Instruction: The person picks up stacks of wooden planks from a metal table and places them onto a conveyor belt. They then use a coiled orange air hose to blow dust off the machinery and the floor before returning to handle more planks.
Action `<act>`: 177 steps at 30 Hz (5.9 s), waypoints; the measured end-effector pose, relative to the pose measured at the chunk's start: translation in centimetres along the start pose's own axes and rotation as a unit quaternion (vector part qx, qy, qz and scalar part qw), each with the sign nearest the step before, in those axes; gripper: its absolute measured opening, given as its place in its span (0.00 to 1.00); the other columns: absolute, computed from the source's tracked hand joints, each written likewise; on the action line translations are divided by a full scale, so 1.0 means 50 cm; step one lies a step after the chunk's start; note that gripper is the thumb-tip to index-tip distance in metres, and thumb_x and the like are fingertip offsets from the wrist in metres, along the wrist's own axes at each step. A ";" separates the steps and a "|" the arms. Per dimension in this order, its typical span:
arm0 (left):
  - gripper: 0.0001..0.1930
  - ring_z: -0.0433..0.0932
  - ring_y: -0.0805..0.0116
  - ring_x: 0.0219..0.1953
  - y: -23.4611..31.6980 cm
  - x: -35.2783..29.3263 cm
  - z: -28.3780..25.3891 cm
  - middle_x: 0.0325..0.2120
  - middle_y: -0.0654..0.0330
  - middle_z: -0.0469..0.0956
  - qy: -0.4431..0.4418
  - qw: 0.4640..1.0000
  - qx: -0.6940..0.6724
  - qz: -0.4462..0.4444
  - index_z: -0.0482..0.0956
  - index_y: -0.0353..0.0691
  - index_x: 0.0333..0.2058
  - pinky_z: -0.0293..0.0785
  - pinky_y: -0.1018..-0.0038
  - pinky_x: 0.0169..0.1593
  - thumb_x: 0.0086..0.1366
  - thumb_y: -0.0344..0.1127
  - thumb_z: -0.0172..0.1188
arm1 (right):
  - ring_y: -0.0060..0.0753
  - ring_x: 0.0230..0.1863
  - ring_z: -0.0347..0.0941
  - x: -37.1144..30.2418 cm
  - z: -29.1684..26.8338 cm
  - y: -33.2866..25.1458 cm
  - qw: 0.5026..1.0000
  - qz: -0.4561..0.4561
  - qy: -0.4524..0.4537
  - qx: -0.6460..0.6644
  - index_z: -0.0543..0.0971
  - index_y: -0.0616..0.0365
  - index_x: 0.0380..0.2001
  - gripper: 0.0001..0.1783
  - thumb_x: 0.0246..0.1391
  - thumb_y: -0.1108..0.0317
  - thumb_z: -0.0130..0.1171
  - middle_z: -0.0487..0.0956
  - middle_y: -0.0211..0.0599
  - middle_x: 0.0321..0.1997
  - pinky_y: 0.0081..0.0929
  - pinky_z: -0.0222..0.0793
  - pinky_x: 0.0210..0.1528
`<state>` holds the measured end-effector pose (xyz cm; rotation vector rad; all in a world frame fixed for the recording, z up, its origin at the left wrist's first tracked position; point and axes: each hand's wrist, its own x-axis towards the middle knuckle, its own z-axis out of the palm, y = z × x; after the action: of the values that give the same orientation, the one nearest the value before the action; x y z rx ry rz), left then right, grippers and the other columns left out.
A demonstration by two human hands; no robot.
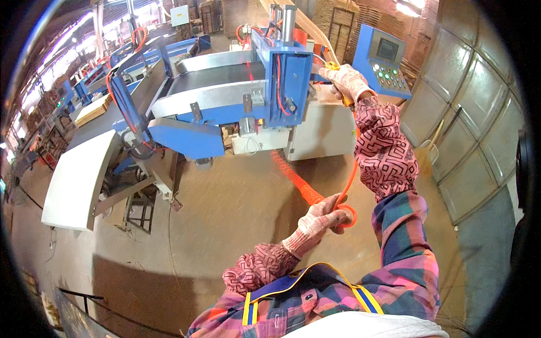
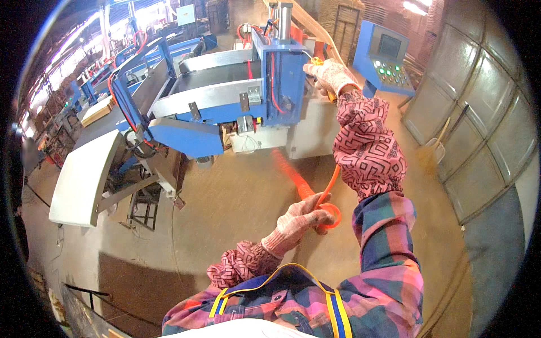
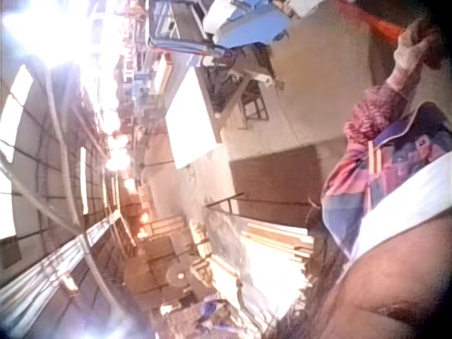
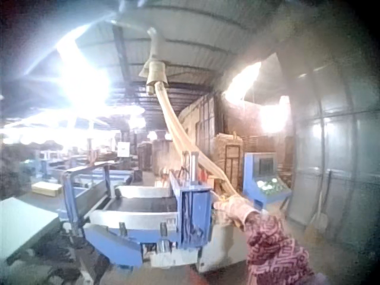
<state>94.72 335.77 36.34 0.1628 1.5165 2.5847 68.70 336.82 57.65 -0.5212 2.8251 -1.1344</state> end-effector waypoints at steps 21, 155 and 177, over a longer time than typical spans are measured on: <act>0.28 0.76 0.75 0.30 -0.067 0.008 -0.154 0.32 0.62 0.77 0.020 0.987 0.044 -0.151 0.67 0.31 0.58 0.75 0.79 0.30 0.64 0.41 0.57 | 0.35 0.24 0.77 0.140 0.278 0.446 0.978 0.172 -0.061 -0.102 0.76 0.54 0.43 0.17 0.54 0.57 0.60 0.77 0.35 0.23 0.33 0.73 0.28; 0.39 0.75 0.69 0.33 -0.045 1.682 -0.388 0.46 0.50 0.74 0.167 0.976 -0.129 -0.051 0.47 0.33 0.68 0.74 0.71 0.41 0.65 0.39 0.57 | 0.41 0.40 0.78 1.776 0.175 1.142 0.960 0.263 -0.011 -0.100 0.80 0.54 0.40 0.23 0.52 0.48 0.52 0.80 0.41 0.37 0.45 0.72 0.39; 0.38 0.71 0.74 0.24 -0.120 1.416 -0.441 0.33 0.60 0.77 0.306 0.926 -0.014 -0.222 0.51 0.30 0.66 0.69 0.79 0.28 0.62 0.36 0.59 | 0.46 0.36 0.77 1.309 0.403 1.358 0.995 0.026 -0.045 -0.080 0.75 0.58 0.42 0.15 0.59 0.59 0.55 0.79 0.41 0.34 0.36 0.73 0.39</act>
<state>21.82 332.15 21.96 -0.9609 1.4419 2.3719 -9.09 347.72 1.69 -0.4918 2.8469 -0.8571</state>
